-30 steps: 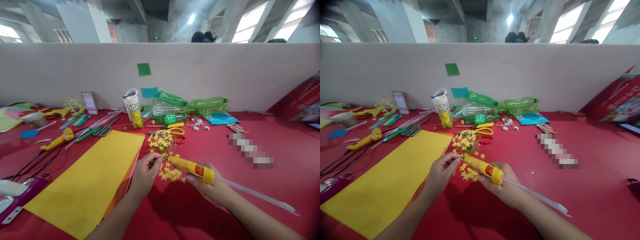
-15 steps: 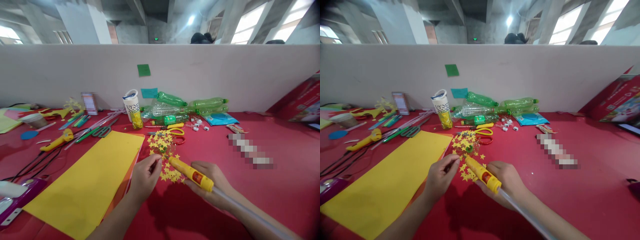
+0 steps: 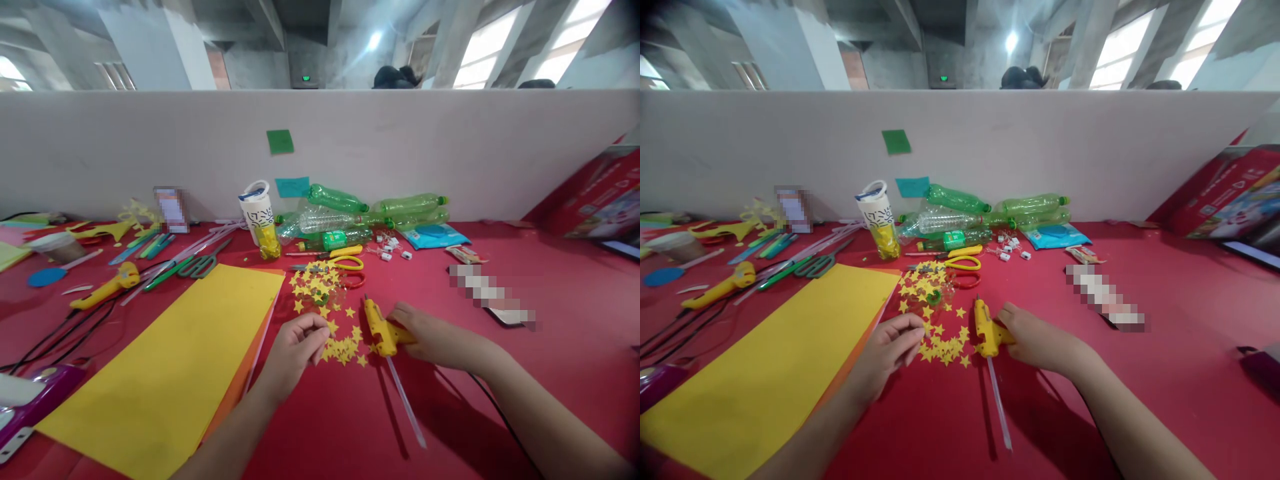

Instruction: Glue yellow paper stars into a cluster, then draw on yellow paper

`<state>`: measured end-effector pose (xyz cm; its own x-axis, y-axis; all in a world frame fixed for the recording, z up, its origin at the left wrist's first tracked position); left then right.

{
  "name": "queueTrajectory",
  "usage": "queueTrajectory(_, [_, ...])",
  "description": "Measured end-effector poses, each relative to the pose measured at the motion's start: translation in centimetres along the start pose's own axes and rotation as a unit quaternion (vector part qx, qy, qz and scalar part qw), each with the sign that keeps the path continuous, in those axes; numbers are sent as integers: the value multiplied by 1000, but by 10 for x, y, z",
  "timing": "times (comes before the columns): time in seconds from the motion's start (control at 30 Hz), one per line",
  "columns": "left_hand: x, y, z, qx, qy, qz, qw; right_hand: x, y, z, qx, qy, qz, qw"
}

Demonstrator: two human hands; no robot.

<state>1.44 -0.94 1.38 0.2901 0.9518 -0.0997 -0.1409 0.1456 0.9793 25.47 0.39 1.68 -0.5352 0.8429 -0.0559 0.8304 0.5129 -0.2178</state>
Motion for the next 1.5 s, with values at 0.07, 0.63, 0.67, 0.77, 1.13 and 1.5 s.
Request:
queueTrajectory(0.07, [0,-3,1,-32,-6,-24,999,2,-2,-2,-22,18,-7,1000])
queueTrajectory(0.63, [-2,-15,18,-168,-82,-127,974,11,-97,-7,-56,290,-190,936])
queueTrajectory(0.67, [-2,-15,18,-169,-82,-127,974,11,-96,-7,-60,290,-188,937])
queueTrajectory(0.77, [-2,-18,18,-182,-82,-129,971,12,-96,-7,-66,283,-184,939])
queueTrajectory(1.13, [2,-2,2,7,16,-2,1000,22,-77,-30,17,251,-80,965])
queueTrajectory(1.5, [13,-14,5,155,4,31,987,62,-65,-30,62,143,-23,988])
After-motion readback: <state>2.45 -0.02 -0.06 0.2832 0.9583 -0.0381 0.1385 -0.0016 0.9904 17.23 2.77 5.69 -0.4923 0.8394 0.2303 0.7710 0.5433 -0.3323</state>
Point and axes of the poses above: each hand's wrist, its own x-axis towards the middle knuckle, its own z-axis out of the palm, y = z × x, the point moved 4 cm from there along x, towards the middle knuckle, and after that the axes turned 10 degrees about -x, right-handed, at the moved point
